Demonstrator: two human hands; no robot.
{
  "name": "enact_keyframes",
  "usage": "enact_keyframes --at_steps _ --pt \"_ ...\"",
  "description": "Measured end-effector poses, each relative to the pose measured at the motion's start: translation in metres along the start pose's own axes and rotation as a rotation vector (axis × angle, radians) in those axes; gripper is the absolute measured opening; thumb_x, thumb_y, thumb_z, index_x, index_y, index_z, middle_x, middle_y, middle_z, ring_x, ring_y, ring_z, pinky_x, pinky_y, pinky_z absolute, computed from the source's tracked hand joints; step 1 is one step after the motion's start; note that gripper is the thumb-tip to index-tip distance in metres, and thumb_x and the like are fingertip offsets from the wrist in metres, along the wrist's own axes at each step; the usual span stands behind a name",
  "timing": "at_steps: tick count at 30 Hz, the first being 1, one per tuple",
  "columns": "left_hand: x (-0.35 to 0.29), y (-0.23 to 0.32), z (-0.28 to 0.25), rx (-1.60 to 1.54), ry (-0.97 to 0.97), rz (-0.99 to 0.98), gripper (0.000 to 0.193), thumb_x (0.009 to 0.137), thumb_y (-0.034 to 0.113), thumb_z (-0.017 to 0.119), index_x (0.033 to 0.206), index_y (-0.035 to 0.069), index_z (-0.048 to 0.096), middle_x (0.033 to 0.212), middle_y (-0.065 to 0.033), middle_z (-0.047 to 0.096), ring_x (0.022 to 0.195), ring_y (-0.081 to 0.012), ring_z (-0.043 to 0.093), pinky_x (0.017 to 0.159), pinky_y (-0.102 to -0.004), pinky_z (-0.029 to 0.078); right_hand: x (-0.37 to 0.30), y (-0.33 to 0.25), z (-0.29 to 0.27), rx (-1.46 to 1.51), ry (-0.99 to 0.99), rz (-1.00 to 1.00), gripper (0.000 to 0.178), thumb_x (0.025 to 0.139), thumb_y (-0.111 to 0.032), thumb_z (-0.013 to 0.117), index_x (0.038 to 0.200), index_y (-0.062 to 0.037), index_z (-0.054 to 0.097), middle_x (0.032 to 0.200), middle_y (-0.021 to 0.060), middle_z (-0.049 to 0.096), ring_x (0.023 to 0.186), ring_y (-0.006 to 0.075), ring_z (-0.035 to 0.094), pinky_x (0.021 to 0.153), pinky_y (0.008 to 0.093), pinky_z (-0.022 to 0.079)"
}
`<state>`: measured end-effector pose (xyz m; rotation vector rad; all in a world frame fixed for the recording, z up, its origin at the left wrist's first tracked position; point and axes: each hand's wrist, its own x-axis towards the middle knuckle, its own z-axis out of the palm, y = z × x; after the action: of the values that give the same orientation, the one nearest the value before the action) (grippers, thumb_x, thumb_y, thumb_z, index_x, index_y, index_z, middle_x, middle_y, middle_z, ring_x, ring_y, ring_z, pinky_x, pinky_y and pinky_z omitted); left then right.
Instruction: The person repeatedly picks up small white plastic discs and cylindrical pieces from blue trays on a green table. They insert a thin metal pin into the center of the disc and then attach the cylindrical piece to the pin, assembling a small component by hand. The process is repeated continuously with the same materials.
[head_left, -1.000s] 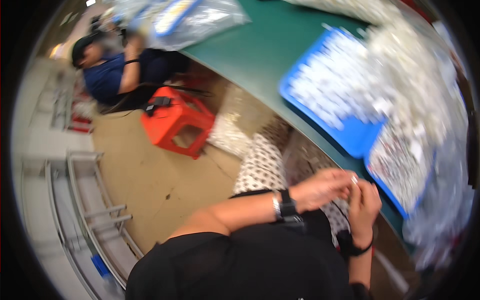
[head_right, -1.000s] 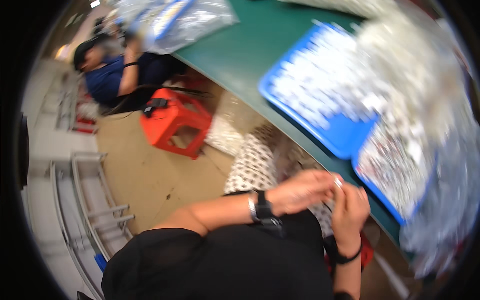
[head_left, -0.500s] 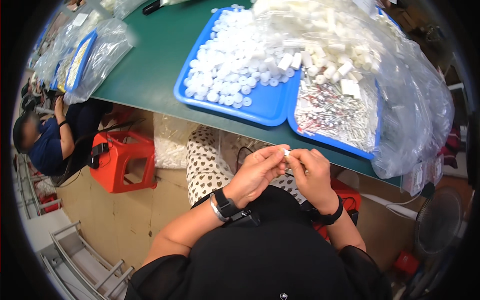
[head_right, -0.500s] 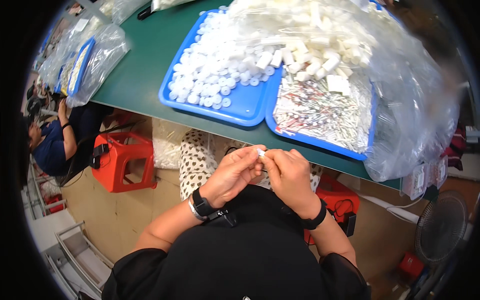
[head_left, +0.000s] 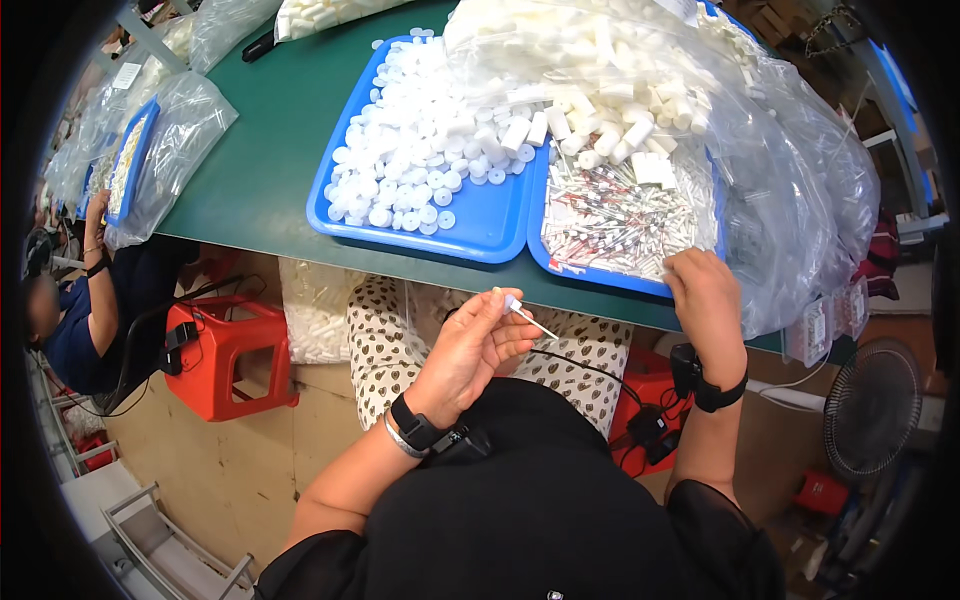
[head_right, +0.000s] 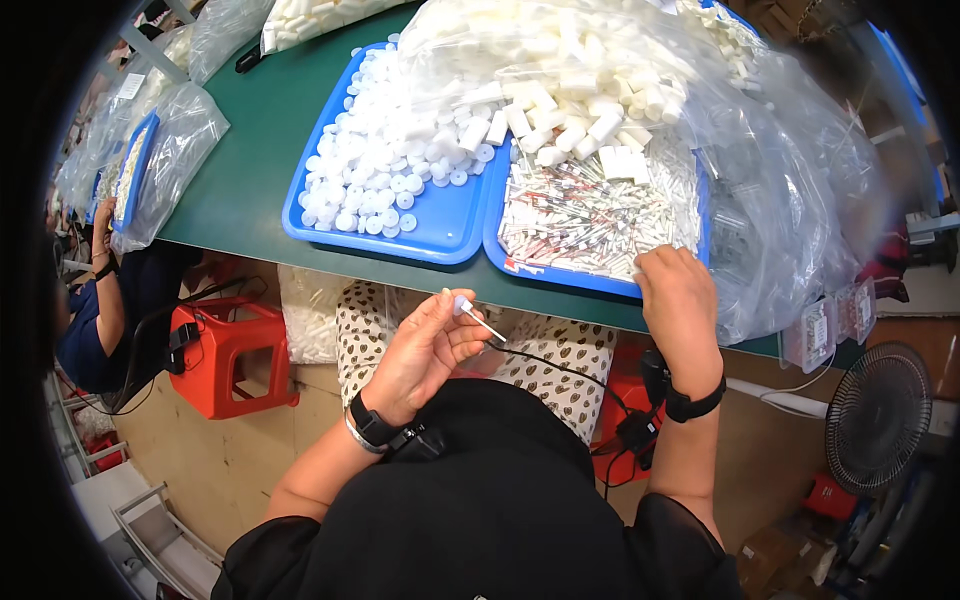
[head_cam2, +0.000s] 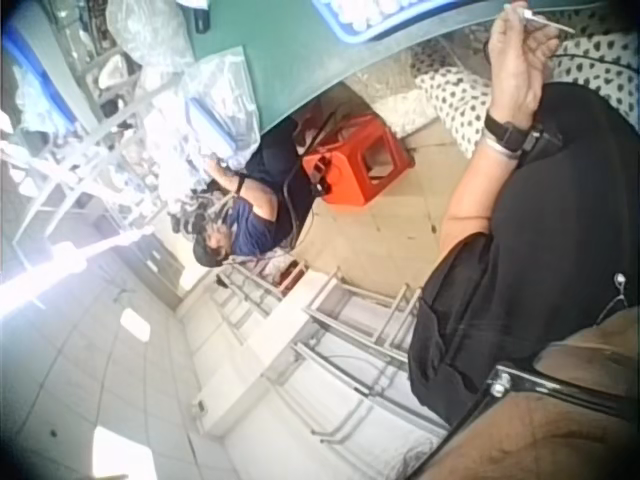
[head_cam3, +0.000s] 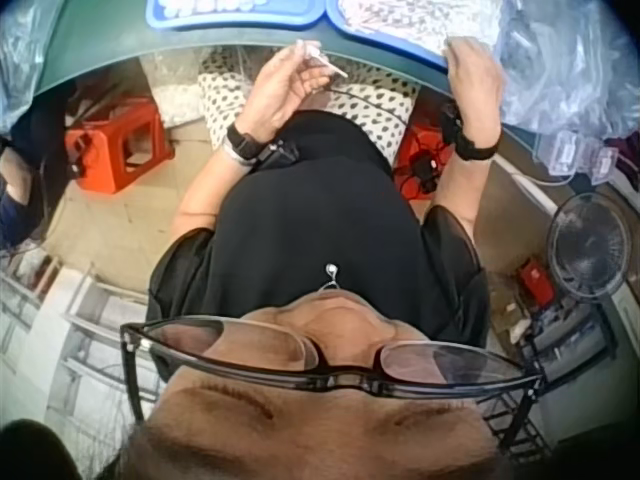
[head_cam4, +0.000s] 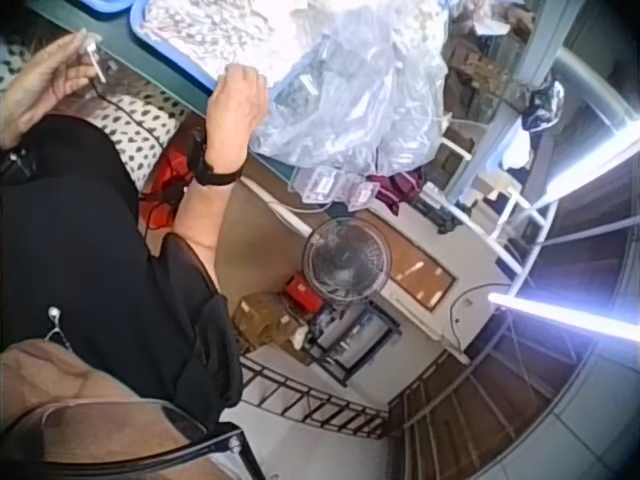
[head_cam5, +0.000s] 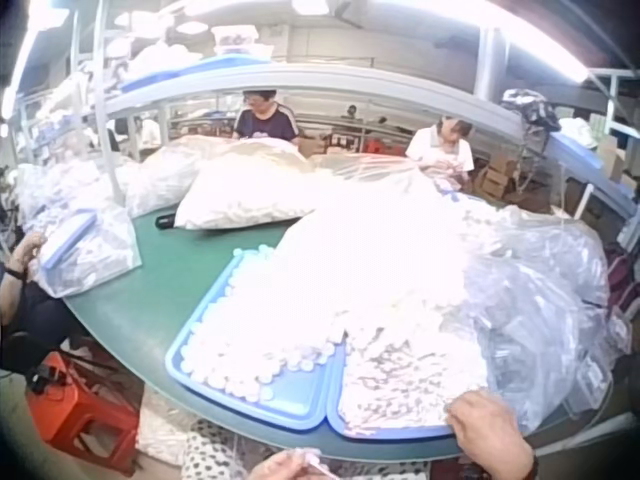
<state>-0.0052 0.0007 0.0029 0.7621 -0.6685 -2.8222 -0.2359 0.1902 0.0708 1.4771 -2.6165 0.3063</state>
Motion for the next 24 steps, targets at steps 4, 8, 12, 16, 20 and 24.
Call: enact_keyframes --at_steps 4,8,12,16,20,24 --pt "-0.001 0.002 0.005 0.004 0.015 0.015 0.032 0.104 0.029 0.051 0.121 0.003 0.057 0.099 -0.01 0.068 0.094 -0.0207 0.07 0.08 -0.0293 0.058 0.004 0.007 0.009 -0.04 -0.005 -0.063 0.011 0.08 -0.004 0.068 0.09 -0.004 0.064 0.086 0.0101 0.061 0.083 0.0308 0.059 0.075 0.04 0.046" --pt "-0.001 0.006 0.007 0.02 0.006 0.061 0.032 0.104 0.026 0.051 0.124 0.002 0.054 0.103 -0.0124 0.067 0.097 -0.0219 0.07 0.085 -0.0304 0.058 0.01 0.0 0.007 0.08 0.114 -0.062 0.008 0.086 -0.005 0.065 0.093 -0.0025 0.063 0.089 0.0108 0.064 0.078 0.0303 0.062 0.07 0.0393 0.048" --pt "-0.002 0.007 0.014 0.013 0.005 0.126 0.032 0.104 0.024 0.051 0.126 0.001 0.052 0.11 -0.0143 0.065 0.103 -0.0236 0.068 0.09 -0.0316 0.057 0.001 -0.052 -0.002 0.646 -0.116 0.131 0.008 0.092 -0.005 0.062 0.098 0.0002 0.062 0.088 0.0126 0.067 0.07 0.0276 0.066 0.062 0.0357 0.051" --pt "-0.002 0.009 0.02 0.011 -0.011 0.183 0.031 0.104 0.022 0.051 0.126 0.001 0.052 0.109 -0.0136 0.065 0.105 -0.0241 0.068 0.089 -0.0308 0.058 -0.008 -0.079 0.015 0.748 -0.048 -0.086 0.014 0.088 -0.002 0.067 0.102 0.0012 0.065 0.085 0.0136 0.068 0.069 0.0249 0.069 0.061 0.0328 0.053" --pt "-0.003 0.009 0.019 -0.004 0.004 0.211 0.03 0.104 0.022 0.052 0.125 0.001 0.052 0.109 -0.0133 0.065 0.105 -0.0242 0.068 0.088 -0.0302 0.058 -0.008 -0.086 0.018 0.739 -0.008 -0.113 0.011 0.086 -0.002 0.07 0.096 0.0006 0.067 0.082 0.0124 0.068 0.067 0.0245 0.067 0.058 0.0326 0.051" --pt "-0.004 0.009 0.019 0.016 0.013 0.21 0.03 0.103 0.021 0.053 0.125 0.001 0.052 0.109 -0.0132 0.065 0.105 -0.0241 0.068 0.088 -0.0302 0.058 -0.006 -0.09 0.018 0.674 0.032 -0.142 0.011 0.083 -0.001 0.071 0.093 0.0 0.067 0.08 0.0115 0.068 0.065 0.0256 0.065 0.057 0.0335 0.05"
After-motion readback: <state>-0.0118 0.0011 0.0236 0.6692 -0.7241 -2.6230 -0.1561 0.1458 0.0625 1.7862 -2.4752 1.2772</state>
